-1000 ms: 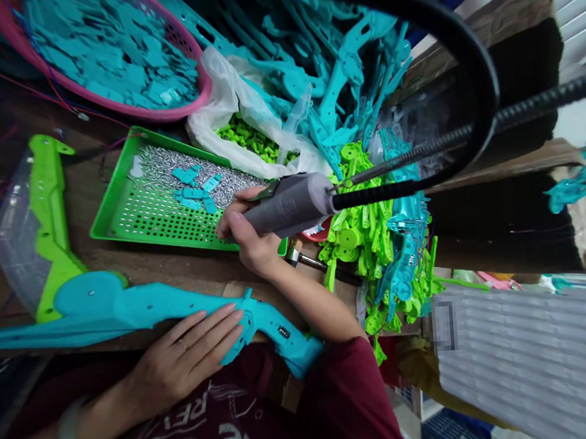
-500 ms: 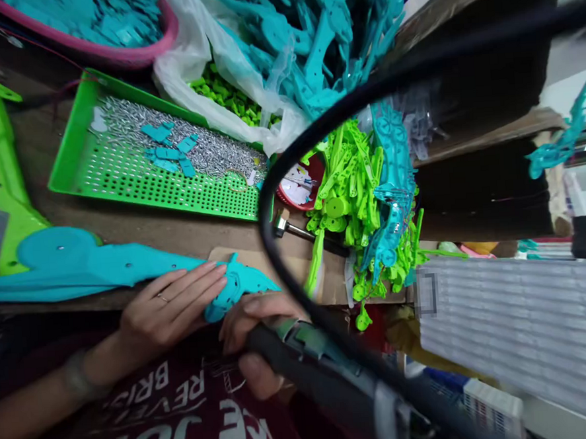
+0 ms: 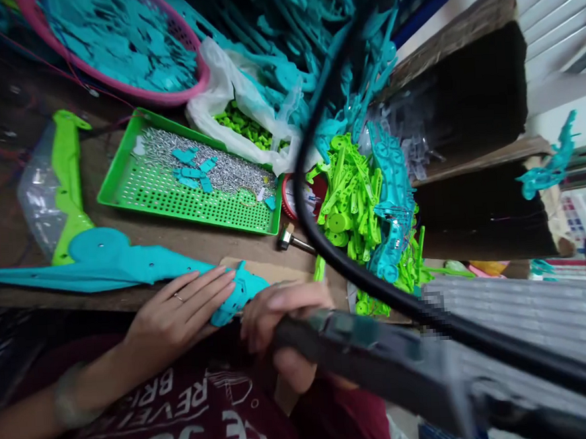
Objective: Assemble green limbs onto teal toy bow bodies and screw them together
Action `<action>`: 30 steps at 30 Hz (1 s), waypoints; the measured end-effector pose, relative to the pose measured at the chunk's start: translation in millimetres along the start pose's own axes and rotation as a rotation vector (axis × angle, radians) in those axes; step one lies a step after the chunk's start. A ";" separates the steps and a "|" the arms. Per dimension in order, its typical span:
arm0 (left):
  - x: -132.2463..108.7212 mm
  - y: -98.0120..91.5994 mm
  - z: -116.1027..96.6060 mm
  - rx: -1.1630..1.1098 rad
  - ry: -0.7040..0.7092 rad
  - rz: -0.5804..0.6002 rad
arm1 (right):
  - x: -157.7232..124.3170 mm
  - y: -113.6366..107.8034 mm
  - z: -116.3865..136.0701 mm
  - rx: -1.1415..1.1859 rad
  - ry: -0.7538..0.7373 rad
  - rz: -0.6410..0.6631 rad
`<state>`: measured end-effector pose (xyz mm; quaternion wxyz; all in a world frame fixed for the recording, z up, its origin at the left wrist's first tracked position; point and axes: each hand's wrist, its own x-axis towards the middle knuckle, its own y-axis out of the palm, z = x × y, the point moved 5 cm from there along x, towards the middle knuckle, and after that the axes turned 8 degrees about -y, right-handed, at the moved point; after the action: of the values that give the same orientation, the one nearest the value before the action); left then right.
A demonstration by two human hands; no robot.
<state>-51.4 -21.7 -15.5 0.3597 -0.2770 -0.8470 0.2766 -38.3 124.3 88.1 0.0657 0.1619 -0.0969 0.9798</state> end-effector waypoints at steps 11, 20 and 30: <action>133.5 -41.4 94.1 0.167 -0.003 0.243 | 124.3 11.4 -46.8 0.223 -0.263 -0.280; 48.0 -37.0 4.3 0.206 0.262 0.114 | 124.2 11.1 -118.2 0.168 -0.076 -0.359; 6.1 2.5 -4.1 0.118 0.256 0.098 | 121.9 18.7 -137.4 0.196 -0.092 -0.288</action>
<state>-51.2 -14.8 -12.0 0.4663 -0.3295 -0.7619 0.3058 -197.6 147.0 -2.4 0.1849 0.2243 0.0201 0.9566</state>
